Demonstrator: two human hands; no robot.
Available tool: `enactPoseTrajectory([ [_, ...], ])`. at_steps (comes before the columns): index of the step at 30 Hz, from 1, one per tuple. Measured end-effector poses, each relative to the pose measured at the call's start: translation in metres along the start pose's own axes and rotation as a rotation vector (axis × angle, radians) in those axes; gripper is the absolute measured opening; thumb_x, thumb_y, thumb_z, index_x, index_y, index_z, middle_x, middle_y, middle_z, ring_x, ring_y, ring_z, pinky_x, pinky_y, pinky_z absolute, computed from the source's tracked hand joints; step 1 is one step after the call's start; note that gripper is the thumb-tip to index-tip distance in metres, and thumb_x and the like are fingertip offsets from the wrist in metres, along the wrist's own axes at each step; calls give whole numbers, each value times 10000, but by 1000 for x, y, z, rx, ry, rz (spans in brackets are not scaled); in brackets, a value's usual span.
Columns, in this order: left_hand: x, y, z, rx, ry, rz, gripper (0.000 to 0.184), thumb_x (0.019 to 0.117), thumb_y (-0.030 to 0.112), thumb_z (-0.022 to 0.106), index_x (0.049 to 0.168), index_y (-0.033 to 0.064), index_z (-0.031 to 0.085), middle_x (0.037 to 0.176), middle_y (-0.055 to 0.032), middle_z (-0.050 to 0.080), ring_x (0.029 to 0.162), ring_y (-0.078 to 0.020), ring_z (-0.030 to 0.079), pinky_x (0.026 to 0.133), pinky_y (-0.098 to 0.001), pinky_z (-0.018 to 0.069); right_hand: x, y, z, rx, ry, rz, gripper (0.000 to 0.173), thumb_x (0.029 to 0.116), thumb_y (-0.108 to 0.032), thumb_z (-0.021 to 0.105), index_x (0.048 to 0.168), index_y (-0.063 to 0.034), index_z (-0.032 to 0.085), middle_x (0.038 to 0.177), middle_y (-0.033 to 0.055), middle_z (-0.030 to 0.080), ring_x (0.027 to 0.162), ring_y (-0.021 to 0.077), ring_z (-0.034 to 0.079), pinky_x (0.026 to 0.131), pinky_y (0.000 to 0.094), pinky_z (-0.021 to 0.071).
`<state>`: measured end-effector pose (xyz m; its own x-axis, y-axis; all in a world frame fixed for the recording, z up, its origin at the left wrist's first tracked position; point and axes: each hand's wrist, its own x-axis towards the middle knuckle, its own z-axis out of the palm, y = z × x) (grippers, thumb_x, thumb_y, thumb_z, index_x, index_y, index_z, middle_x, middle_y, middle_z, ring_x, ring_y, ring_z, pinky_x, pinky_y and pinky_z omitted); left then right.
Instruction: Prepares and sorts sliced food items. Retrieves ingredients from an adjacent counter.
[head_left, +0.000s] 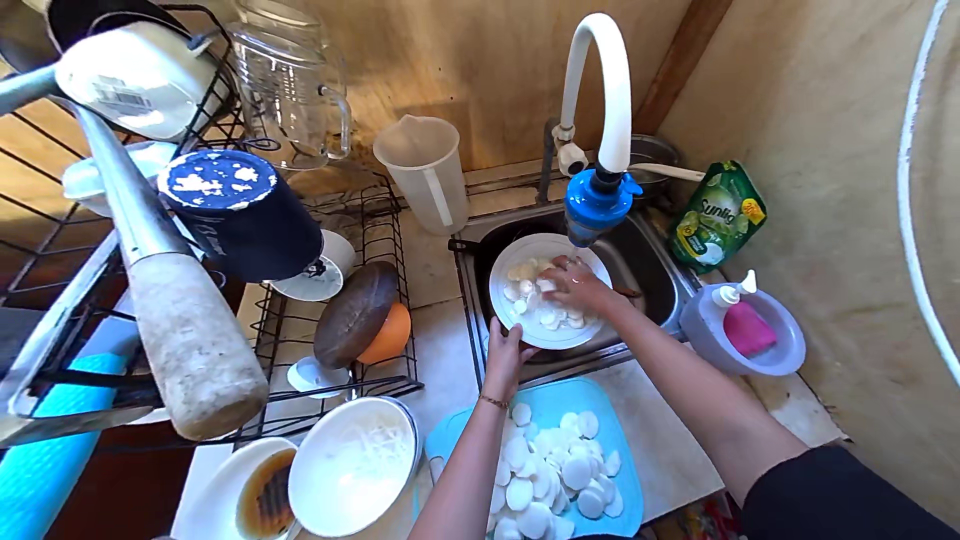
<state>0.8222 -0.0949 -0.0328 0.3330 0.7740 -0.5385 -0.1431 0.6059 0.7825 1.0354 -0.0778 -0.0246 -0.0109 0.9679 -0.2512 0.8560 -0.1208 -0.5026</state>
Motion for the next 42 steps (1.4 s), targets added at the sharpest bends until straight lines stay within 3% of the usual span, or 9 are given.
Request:
enactPoseTrajectory([
  [6,-3,-1,-5,-11,15,8,494,1089,59,418,1550,73,242,1255,-224,576,902,-247,710,724,-350,615,-5,-5,-24,159,1,22,445,1023,8,516,1456,-83,571,1449,178,590,1346,345,558,1150,509,411],
  [9,-4,1,-7,-8,11,20,516,1087,59,415,1565,69,220,1262,-232,577,896,-245,713,730,-351,618,-13,-7,-16,91,-47,20,480,1011,-39,543,1483,-125,557,1528,216,486,1423,398,452,1182,548,357],
  [15,-5,0,-9,-16,30,11,533,1090,57,412,1575,83,193,1255,-234,579,891,-249,717,723,-351,619,-9,-2,-11,84,64,-3,305,1046,-203,601,1211,38,688,1282,238,651,1235,375,613,1099,511,449],
  [21,-5,-1,-12,-22,26,23,540,1090,63,417,1577,81,187,1281,-237,564,907,-255,715,726,-355,620,-28,-24,-18,-55,-134,110,601,987,-304,700,1531,-157,493,1598,273,361,1456,479,364,1178,597,330],
  [25,-6,-3,-12,-42,35,20,545,1090,59,414,1583,90,183,1288,-238,562,906,-262,717,724,-360,621,-31,-20,-6,-3,-62,40,378,1081,-207,517,1440,-119,594,1551,251,445,1412,427,458,1173,519,374],
  [31,-13,-1,-19,-43,56,29,559,1092,58,410,1595,100,171,1303,-238,568,903,-261,725,718,-350,626,-41,-6,-13,294,340,-38,402,1120,-196,390,1400,-22,620,1449,169,603,1372,314,556,1179,489,393],
  [33,-17,1,-21,-35,67,37,552,1090,55,415,1587,93,179,1301,-237,563,897,-258,725,718,-349,627,-38,-7,-8,292,339,11,465,1129,-237,337,1500,-12,504,1544,181,505,1429,327,491,1197,496,362],
  [38,-29,3,-26,-46,86,73,513,1086,52,413,1561,65,219,1277,-226,566,888,-249,720,710,-346,626,-18,-30,22,42,145,65,783,1054,-592,403,1654,-126,216,1714,235,52,1596,388,2,1284,552,12],
  [42,-38,5,-29,-55,121,80,497,1084,46,415,1549,64,239,1255,-223,580,876,-246,725,708,-344,628,-11,-52,39,-13,50,108,914,968,-768,374,1668,-218,166,1712,244,-19,1590,396,-75,1273,557,-57],
])
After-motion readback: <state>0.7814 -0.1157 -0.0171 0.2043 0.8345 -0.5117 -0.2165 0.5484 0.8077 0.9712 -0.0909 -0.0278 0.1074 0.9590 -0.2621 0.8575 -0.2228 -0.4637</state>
